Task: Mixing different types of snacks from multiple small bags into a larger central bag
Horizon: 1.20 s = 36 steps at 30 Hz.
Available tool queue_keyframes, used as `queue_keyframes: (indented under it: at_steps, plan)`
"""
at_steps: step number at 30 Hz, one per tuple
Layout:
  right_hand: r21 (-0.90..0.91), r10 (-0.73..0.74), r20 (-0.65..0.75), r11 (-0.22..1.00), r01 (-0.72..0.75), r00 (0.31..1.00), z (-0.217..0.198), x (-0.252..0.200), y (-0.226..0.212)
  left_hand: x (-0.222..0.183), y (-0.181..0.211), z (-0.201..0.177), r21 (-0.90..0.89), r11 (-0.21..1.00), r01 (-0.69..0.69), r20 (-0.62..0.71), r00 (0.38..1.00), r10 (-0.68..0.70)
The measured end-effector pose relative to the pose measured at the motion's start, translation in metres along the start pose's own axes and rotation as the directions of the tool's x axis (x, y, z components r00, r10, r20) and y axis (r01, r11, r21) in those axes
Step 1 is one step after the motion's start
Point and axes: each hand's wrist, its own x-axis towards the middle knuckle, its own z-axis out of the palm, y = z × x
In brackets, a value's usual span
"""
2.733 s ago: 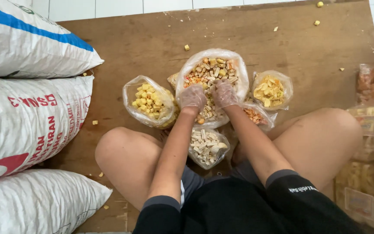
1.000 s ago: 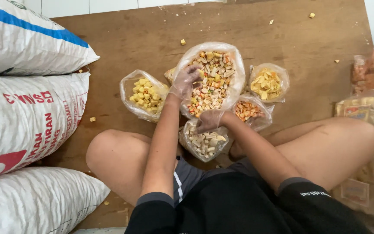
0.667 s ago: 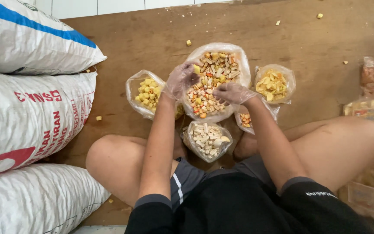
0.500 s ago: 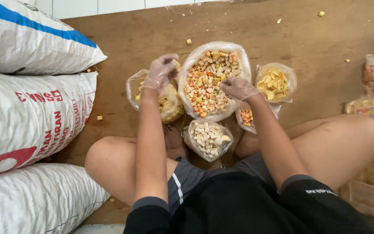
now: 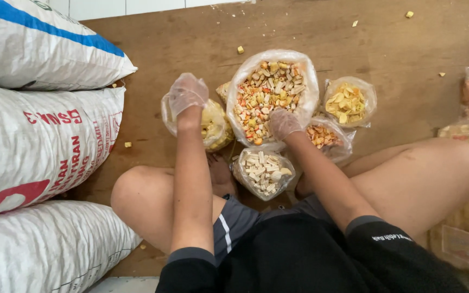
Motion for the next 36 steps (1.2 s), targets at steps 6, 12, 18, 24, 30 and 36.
queue_keyframes:
  at_steps: [6,12,18,24,30,36]
  plan:
    - [0.024,0.006,-0.109,1.000,-0.003,0.994,-0.012,-0.005,0.008,0.009,0.027,0.062,0.113,0.979,-0.172,-0.033,0.984,0.176]
    - [-0.063,0.220,-0.179,0.970,-0.234,0.959,-0.056,-0.024,0.003,-0.020,0.047,0.088,0.230,0.929,-0.289,0.525,0.841,0.132]
    - [-0.009,0.177,-0.162,0.984,-0.180,0.971,-0.089,-0.030,-0.047,-0.036,0.054,0.129,0.147,0.980,-0.134,0.477,0.878,0.049]
    - [0.135,-0.195,-0.228,0.964,0.229,0.954,-0.118,-0.037,-0.091,0.017,0.020,0.247,0.242,0.956,-0.168,0.130,0.982,0.140]
    - [0.086,-0.162,-0.227,0.979,0.186,0.960,-0.096,-0.019,-0.090,0.003,0.022,0.237,0.211,0.963,-0.168,0.116,0.982,0.146]
    - [0.030,-0.116,-0.209,0.992,0.125,0.971,-0.066,0.000,-0.081,0.005,0.017,0.247,0.253,0.938,-0.235,0.060,0.972,0.227]
